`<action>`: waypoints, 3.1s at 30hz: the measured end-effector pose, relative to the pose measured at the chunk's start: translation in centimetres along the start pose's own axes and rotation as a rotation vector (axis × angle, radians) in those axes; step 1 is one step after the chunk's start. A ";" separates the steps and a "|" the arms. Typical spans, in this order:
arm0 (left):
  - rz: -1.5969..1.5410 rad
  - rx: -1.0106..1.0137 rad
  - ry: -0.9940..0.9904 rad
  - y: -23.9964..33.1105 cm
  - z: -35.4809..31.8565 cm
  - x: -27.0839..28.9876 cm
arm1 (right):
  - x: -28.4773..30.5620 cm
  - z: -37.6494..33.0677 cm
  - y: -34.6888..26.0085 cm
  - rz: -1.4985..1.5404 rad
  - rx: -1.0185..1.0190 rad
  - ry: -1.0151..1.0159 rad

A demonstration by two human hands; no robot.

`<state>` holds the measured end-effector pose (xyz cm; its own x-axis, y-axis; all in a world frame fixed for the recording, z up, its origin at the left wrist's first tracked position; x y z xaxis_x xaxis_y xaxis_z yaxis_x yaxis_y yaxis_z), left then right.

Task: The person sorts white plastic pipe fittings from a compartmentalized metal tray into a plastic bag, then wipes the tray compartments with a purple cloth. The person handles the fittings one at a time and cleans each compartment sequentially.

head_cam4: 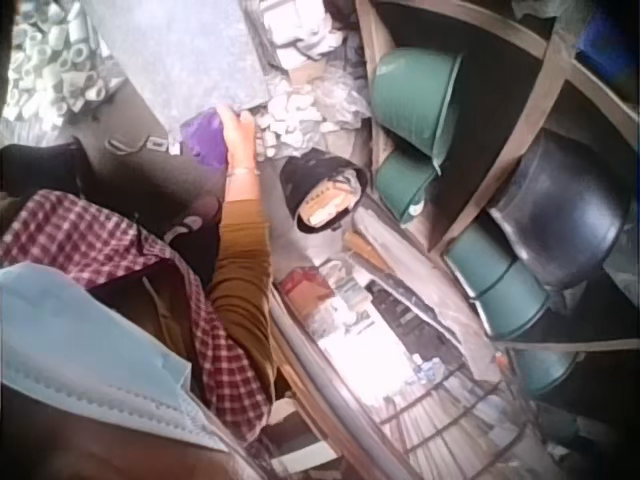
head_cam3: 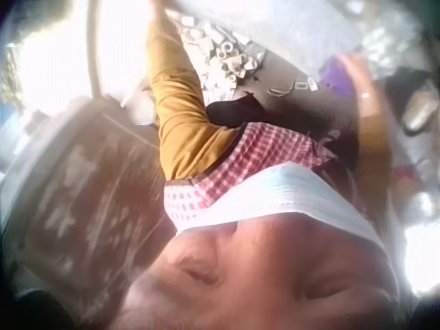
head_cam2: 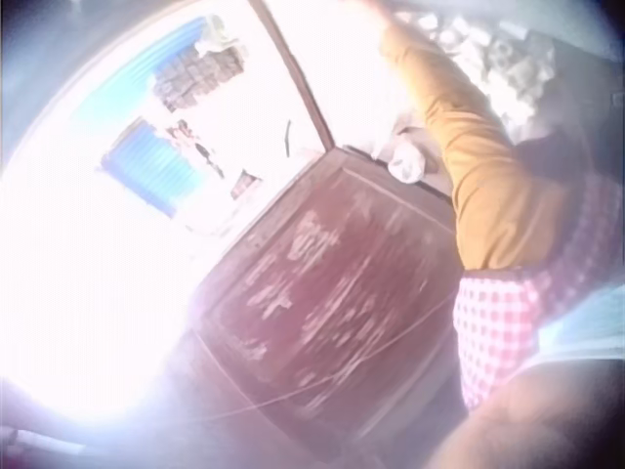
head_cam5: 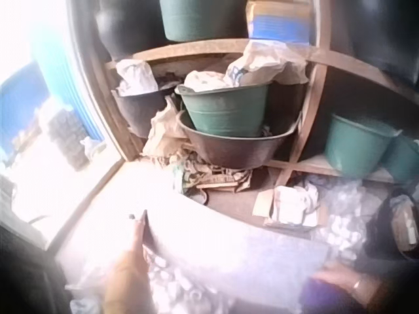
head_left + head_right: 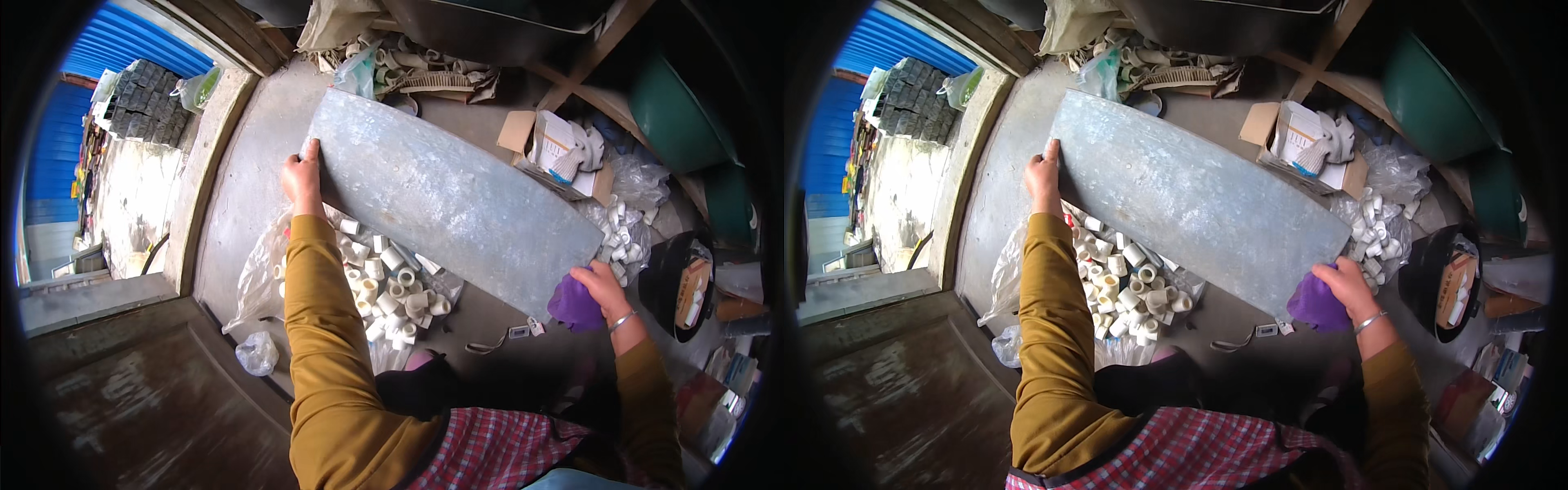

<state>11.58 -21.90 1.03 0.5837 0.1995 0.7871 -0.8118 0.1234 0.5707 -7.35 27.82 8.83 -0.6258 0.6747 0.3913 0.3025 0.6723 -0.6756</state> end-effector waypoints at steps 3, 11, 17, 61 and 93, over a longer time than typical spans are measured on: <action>-0.125 0.000 -0.046 1.3 1.0 0.4 | 0.6 -0.3 0.3 0.014 0.009 -0.006; -0.091 0.018 0.011 -0.9 0.2 -0.3 | 0.4 -0.1 0.4 -0.079 0.072 0.079; -0.635 0.283 -0.114 1.1 -0.8 0.7 | 0.7 -1.2 2.0 -0.006 0.246 0.195; 0.293 -1.380 -0.877 20.8 -17.9 7.2 | 5.1 -5.1 -0.8 -1.012 0.561 -0.199; 0.472 -1.892 -0.602 18.8 -22.2 9.4 | 12.9 -2.8 -1.0 -0.449 0.612 0.038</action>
<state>1.46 3.90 13.95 -0.0264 0.2803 0.9595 0.3611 0.8977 -0.2523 -13.72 36.73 16.25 -0.5657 0.3936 0.7246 -0.4353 0.6037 -0.6679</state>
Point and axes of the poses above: each hand's wrist, its own z-axis towards the middle knuckle, its own x-axis out of the back of the hand, y = z × x, the point moved 1 cm from there along z, towards the middle knuckle, and after that the axes turned 10 degrees about y, right-handed, at the moved point
